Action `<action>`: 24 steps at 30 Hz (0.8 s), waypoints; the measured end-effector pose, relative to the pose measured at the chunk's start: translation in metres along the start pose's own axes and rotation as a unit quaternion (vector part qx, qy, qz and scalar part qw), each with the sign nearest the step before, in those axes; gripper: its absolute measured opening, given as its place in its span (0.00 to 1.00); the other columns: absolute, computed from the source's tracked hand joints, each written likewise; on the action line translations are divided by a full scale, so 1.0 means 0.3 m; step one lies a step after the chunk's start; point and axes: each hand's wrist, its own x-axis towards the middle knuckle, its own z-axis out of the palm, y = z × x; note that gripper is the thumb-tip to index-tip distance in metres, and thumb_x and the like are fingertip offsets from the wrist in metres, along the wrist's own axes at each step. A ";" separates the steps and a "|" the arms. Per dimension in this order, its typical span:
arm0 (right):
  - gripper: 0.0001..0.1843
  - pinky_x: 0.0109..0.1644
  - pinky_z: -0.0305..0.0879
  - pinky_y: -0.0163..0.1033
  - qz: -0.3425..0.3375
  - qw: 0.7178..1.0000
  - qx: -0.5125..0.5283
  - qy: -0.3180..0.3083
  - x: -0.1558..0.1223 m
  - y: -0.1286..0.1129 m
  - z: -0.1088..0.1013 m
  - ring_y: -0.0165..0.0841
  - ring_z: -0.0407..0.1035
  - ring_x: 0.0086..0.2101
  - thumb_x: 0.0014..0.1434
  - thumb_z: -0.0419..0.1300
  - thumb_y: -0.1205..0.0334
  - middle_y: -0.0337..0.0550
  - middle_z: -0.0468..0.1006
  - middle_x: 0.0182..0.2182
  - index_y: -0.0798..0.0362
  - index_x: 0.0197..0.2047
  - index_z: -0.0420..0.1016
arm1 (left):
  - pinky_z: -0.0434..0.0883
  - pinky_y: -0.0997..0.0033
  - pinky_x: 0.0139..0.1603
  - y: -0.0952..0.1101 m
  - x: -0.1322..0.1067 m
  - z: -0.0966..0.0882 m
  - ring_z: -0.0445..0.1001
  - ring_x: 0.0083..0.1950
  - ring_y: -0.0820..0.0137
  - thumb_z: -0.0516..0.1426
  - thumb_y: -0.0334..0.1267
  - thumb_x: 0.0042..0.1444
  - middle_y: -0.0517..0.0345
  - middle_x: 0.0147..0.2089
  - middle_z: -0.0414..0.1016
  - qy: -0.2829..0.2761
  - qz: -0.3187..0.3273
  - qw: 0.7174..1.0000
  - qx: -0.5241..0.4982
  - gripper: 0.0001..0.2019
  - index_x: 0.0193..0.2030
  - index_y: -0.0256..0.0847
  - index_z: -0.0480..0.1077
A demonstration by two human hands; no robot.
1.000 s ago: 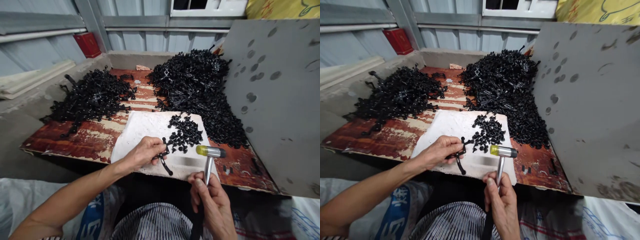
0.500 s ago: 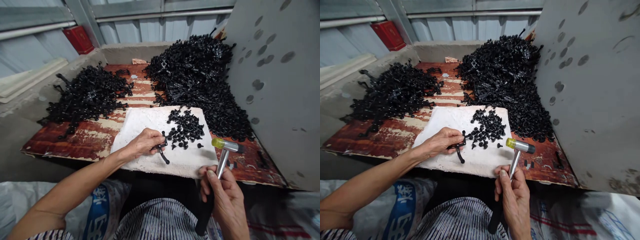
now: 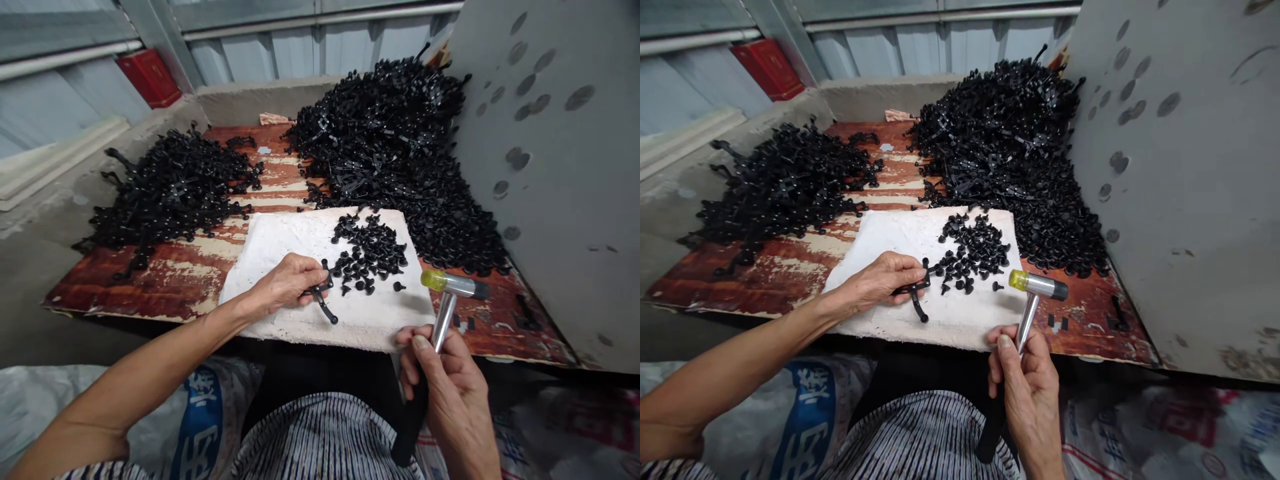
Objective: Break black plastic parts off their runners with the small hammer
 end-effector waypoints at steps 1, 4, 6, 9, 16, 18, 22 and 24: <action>0.14 0.14 0.61 0.28 0.000 1.000 0.001 0.000 0.000 0.000 -0.001 0.23 0.60 0.18 0.57 0.67 0.50 0.40 0.75 0.32 0.50 0.37 0.70 | 0.49 0.84 0.12 0.000 0.000 0.000 0.60 0.12 0.84 0.54 0.29 0.62 0.56 0.23 0.75 0.001 -0.002 1.000 0.000 0.12 0.26 0.33 0.68; 0.15 0.13 0.61 0.28 0.001 1.000 0.005 0.000 0.001 0.000 -0.002 0.23 0.60 0.18 0.57 0.67 0.50 0.40 0.76 0.32 0.50 0.37 0.70 | 0.49 0.84 0.12 -0.001 0.002 0.001 0.60 0.12 0.84 0.53 0.29 0.62 0.56 0.23 0.75 0.007 -0.004 1.000 0.001 0.12 0.26 0.33 0.68; 0.15 0.13 0.61 0.28 0.001 1.000 0.007 0.000 0.002 0.000 -0.002 0.23 0.60 0.18 0.57 0.67 0.50 0.40 0.76 0.32 0.50 0.37 0.70 | 0.49 0.84 0.12 -0.002 0.002 0.002 0.61 0.12 0.84 0.54 0.29 0.62 0.56 0.23 0.75 0.007 0.002 1.000 0.002 0.12 0.26 0.33 0.68; 0.14 0.13 0.61 0.28 0.000 1.000 0.003 -0.007 0.005 -0.001 -0.001 0.23 0.60 0.18 0.58 0.66 0.51 0.39 0.76 0.33 0.50 0.37 0.70 | 0.49 0.84 0.12 0.001 0.002 0.004 0.61 0.12 0.84 0.55 0.29 0.61 0.56 0.23 0.76 0.008 0.004 1.000 0.003 0.12 0.26 0.33 0.69; 0.14 0.14 0.61 0.29 0.001 0.998 -0.052 -0.032 -0.001 0.004 -0.030 0.24 0.60 0.18 0.61 0.63 0.50 0.40 0.75 0.31 0.50 0.45 0.74 | 0.50 0.84 0.12 0.012 0.016 -0.009 0.60 0.11 0.84 0.56 0.28 0.60 0.57 0.21 0.75 -0.014 0.000 1.000 0.010 0.12 0.24 0.33 0.68; 0.16 0.16 0.63 0.29 -0.051 0.988 -0.136 -0.057 0.000 -0.003 -0.042 0.26 0.62 0.18 0.64 0.59 0.52 0.40 0.75 0.30 0.50 0.51 0.75 | 0.52 0.83 0.12 0.017 0.022 -0.016 0.60 0.11 0.84 0.56 0.27 0.60 0.56 0.21 0.75 -0.026 0.006 0.999 0.019 0.13 0.23 0.33 0.68; 0.22 0.42 0.76 0.39 -0.258 0.908 -0.312 -0.109 0.028 -0.045 -0.036 0.36 0.76 0.41 0.66 0.55 0.64 0.48 0.80 0.46 0.48 0.63 0.70 | 0.52 0.83 0.12 0.029 0.028 -0.025 0.60 0.11 0.84 0.55 0.25 0.60 0.57 0.20 0.74 -0.038 0.004 0.999 0.035 0.14 0.22 0.33 0.68; 0.29 0.51 0.73 0.42 -0.332 0.867 -0.341 -0.150 0.052 -0.075 -0.018 0.36 0.74 0.48 0.66 0.53 0.70 0.48 0.77 0.52 0.46 0.68 0.62 | 0.52 0.83 0.12 0.033 0.030 -0.028 0.60 0.11 0.84 0.55 0.26 0.60 0.57 0.20 0.74 -0.035 0.003 0.998 0.046 0.15 0.21 0.33 0.69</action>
